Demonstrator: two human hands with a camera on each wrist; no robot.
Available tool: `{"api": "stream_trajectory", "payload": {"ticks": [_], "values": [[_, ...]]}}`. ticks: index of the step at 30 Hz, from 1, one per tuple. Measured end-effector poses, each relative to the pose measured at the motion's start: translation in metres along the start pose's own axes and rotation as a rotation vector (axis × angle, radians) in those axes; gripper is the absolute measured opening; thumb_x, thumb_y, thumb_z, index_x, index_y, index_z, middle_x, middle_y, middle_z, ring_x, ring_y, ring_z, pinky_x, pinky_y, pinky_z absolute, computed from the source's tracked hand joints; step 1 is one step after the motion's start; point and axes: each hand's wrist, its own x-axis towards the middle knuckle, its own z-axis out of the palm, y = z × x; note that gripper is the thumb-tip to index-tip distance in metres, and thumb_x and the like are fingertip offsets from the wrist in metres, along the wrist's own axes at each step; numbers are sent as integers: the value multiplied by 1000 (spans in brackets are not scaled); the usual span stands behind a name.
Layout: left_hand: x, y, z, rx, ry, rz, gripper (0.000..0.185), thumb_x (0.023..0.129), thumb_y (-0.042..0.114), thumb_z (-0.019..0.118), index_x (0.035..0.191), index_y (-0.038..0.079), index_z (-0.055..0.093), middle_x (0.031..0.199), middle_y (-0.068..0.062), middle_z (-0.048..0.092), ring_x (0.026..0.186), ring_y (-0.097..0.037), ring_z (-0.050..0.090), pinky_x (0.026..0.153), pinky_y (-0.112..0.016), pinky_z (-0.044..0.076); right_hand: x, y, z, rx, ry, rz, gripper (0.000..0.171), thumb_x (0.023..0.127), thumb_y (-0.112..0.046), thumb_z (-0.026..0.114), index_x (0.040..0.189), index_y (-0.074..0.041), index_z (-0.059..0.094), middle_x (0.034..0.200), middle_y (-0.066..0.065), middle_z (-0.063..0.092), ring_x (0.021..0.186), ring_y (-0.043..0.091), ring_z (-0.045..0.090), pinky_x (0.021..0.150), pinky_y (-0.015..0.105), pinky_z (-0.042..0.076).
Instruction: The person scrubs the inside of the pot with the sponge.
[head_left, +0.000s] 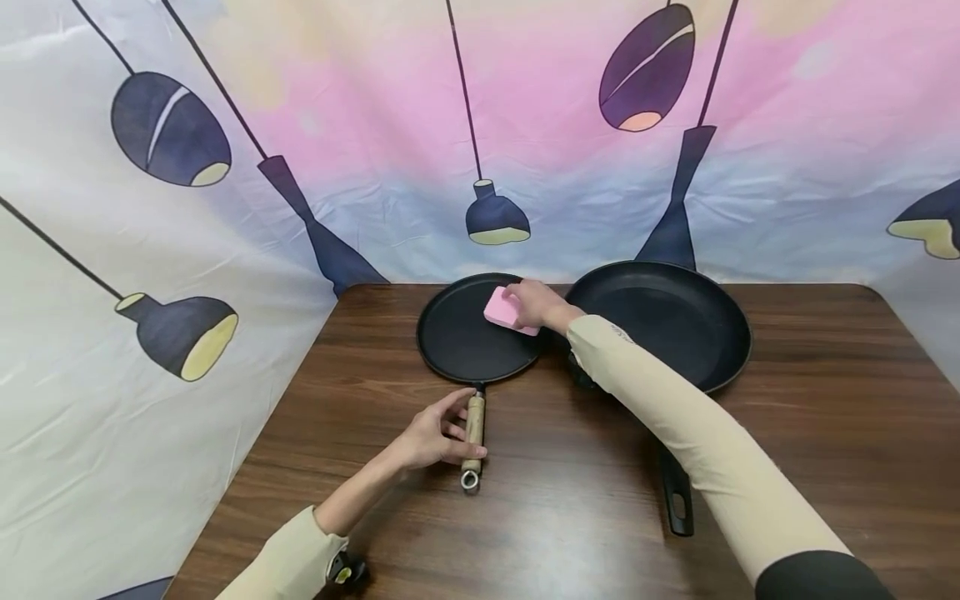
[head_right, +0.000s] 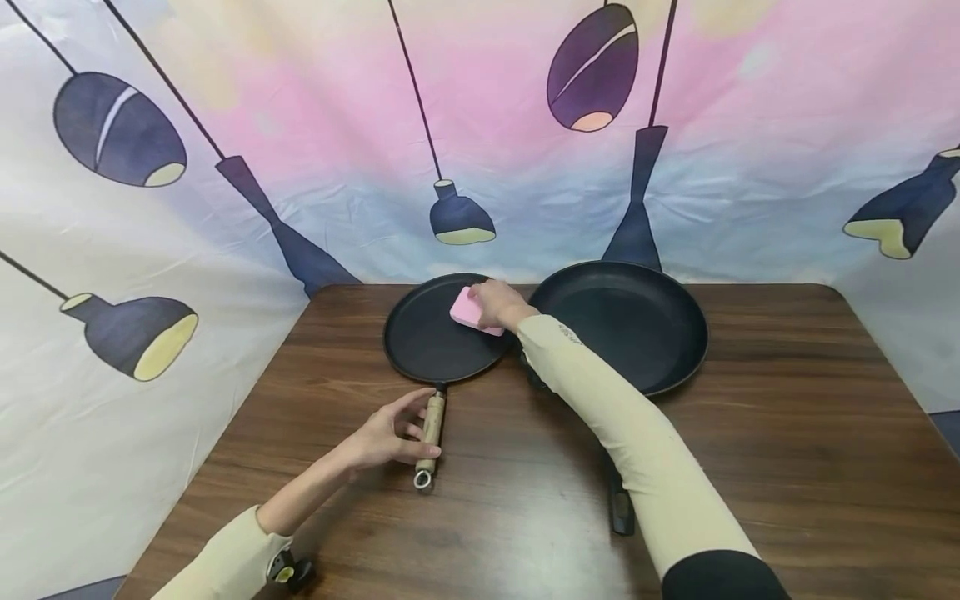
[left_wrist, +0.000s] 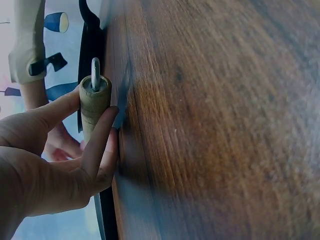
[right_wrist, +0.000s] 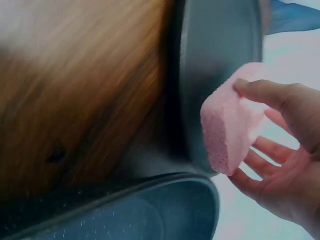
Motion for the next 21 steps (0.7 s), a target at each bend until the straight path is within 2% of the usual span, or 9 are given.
{"api": "stream_trajectory", "payload": {"ticks": [3, 8, 11, 16, 21], "values": [[1, 0, 2, -3, -5, 2, 95, 77, 7, 90, 156, 11, 39, 127, -18, 53, 90, -14, 64, 70, -30, 64, 2, 4, 2, -30, -46, 61, 56, 93, -12, 76, 145, -11, 57, 153, 14, 53, 134, 28, 51, 114, 41, 47], [0, 1, 2, -22, -25, 0, 94, 80, 6, 88, 158, 12, 36, 123, -17, 54, 80, -10, 67, 71, -34, 66, -2, 0, -1, -55, -90, 116, 50, 94, -16, 75, 142, -13, 62, 151, 12, 56, 123, 25, 54, 104, 37, 49], [-1, 1, 2, -40, -32, -3, 94, 81, 5, 86, 159, 11, 34, 122, -17, 54, 79, -9, 67, 72, -36, 66, -7, -5, -2, -88, -141, 108, 50, 95, -18, 75, 143, -12, 60, 150, 13, 55, 120, 25, 54, 105, 36, 49], [0, 1, 1, -98, -32, -24, 95, 81, 1, 85, 159, 11, 33, 121, -16, 51, 79, -9, 68, 72, -38, 67, -15, -11, -3, -120, -232, 63, 55, 97, -19, 72, 148, -14, 54, 156, 14, 49, 127, 25, 50, 110, 37, 46], [1, 1, 3, -102, -14, -28, 95, 79, -2, 86, 158, 7, 34, 121, -17, 53, 78, -10, 69, 71, -37, 67, -26, -13, -2, -148, -237, 8, 57, 97, -24, 73, 149, -17, 53, 156, 16, 48, 134, 27, 48, 113, 40, 44]]}}
